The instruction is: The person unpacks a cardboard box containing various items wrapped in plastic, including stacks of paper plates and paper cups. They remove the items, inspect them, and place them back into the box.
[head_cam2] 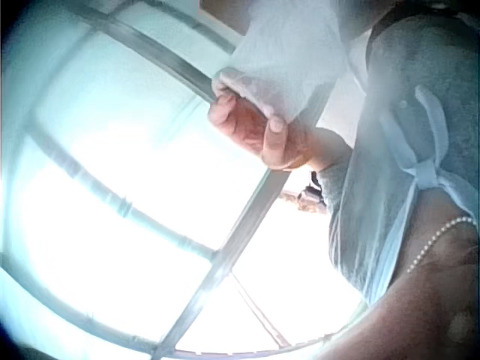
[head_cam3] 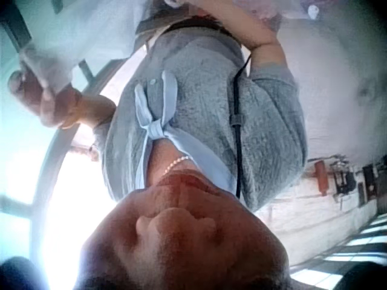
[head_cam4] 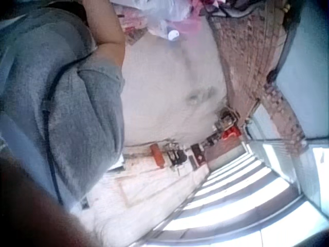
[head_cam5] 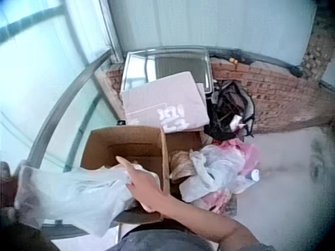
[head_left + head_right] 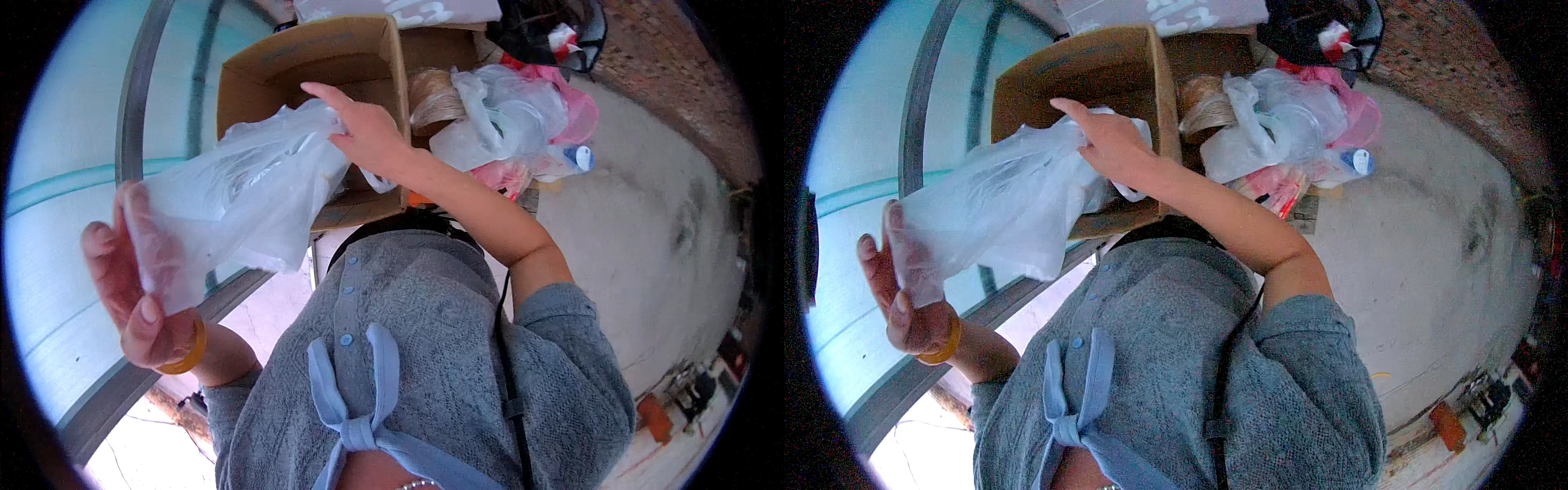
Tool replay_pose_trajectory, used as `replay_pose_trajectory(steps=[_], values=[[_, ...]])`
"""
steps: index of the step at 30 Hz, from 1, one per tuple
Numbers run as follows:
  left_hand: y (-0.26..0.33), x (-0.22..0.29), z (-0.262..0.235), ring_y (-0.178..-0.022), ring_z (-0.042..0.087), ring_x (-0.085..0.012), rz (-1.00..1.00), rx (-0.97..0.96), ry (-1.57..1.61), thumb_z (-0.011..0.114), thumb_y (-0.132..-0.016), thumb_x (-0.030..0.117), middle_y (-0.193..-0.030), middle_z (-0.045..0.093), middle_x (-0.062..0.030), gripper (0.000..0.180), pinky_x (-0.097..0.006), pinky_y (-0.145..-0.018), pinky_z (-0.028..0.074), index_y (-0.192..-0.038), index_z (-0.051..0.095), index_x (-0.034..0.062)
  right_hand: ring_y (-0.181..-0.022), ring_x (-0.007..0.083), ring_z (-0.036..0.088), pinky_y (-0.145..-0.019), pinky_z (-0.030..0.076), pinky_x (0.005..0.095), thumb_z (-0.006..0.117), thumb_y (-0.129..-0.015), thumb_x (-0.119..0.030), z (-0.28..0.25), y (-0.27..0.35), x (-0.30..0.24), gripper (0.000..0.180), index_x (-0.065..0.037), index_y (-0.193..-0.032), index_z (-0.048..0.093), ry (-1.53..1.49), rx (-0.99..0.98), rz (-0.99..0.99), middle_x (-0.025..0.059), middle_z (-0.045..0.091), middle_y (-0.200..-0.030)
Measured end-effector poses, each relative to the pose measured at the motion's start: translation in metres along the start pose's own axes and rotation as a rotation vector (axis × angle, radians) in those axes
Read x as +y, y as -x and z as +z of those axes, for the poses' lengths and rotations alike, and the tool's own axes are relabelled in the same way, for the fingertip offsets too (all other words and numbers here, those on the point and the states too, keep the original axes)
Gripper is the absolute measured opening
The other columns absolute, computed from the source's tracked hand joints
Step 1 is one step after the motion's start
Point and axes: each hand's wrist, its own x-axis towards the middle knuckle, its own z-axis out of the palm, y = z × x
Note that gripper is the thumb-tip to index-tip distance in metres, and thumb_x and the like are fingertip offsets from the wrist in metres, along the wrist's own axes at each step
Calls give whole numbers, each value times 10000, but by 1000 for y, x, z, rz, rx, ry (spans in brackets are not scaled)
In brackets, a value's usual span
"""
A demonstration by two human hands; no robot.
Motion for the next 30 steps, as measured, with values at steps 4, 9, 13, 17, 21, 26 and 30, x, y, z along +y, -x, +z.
replay_pose_trajectory(steps=[4, 9, 13, 17, 21, 26, 30], values=[[-15, 3, -13, -1328, 238, -398, 177, -260, 202, 638, -742, 163, -1446, 131, -290, 728, -496, -1070, 256, -1389, 307, 124, -735, 145, 593, -655, 478, 287, 558, -802, -41, -45, 35, -3, 336, -80, -1136, 562, -176, 183, -120, 73, 636, -865], [-58, -9, 23, -1302, 310, -352, 249, -226, 20, 575, -787, 146, -1423, 252, -244, 650, -459, -1055, 292, -1378, 315, 78, -821, 64, 551, -723, 452, 226, 505, -796, -9, -123, 87, -26, 271, -32, -1049, 602, -193, 418, 98, -10, 613, -894], [-108, -56, 92, -1078, 511, -196, 62, -211, -19, 574, -799, 97, -1298, 459, -138, 509, -324, -924, 405, -1283, 428, 33, -832, 128, 581, -759, 460, 270, 529, -730, -39, -164, 120, 45, 334, 23, -1054, 583, -109, 670, 225, 75, 639, -917], [-122, -129, 123, -941, 536, -120, -155, -289, 88, 561, -829, 12, -1173, 541, -37, 398, -260, -849, 430, -1219, 486, 31, -827, 149, 591, -753, 459, 283, 528, -725, -40, -182, 125, 106, 324, 31, -1035, 592, -46, 783, 288, 82, 643, -906], [-112, -191, 146, -1087, 469, -141, -100, -361, -111, 584, -820, 43, -1185, 502, -40, 421, -294, -917, 404, -1232, 508, 84, -833, 182, 600, -750, 454, 289, 533, -738, -57, -175, 136, 190, 302, 24, -1021, 600, 60, 869, 337, 118, 647, -908], [-66, -215, 144, -1208, 420, -284, -75, -335, -424, 614, -798, 142, -1302, 421, -149, 438, -371, -961, 398, -1222, 515, 97, -906, 304, 605, -794, 460, 372, 622, -737, -150, -139, 132, 243, 387, -5, -1091, 566, 364, 568, 543, 189, 628, -945], [-18, -220, 121, -1091, 518, -217, -299, -207, -325, 549, -820, 16, -1270, 443, -115, 394, -319, -899, 445, -1210, 515, 62, -995, 393, 556, -846, 441, 452, 708, -686, -291, -110, 138, 301, 627, -22, -1206, 484, 491, 410, 623, 240, 585, -1033]])
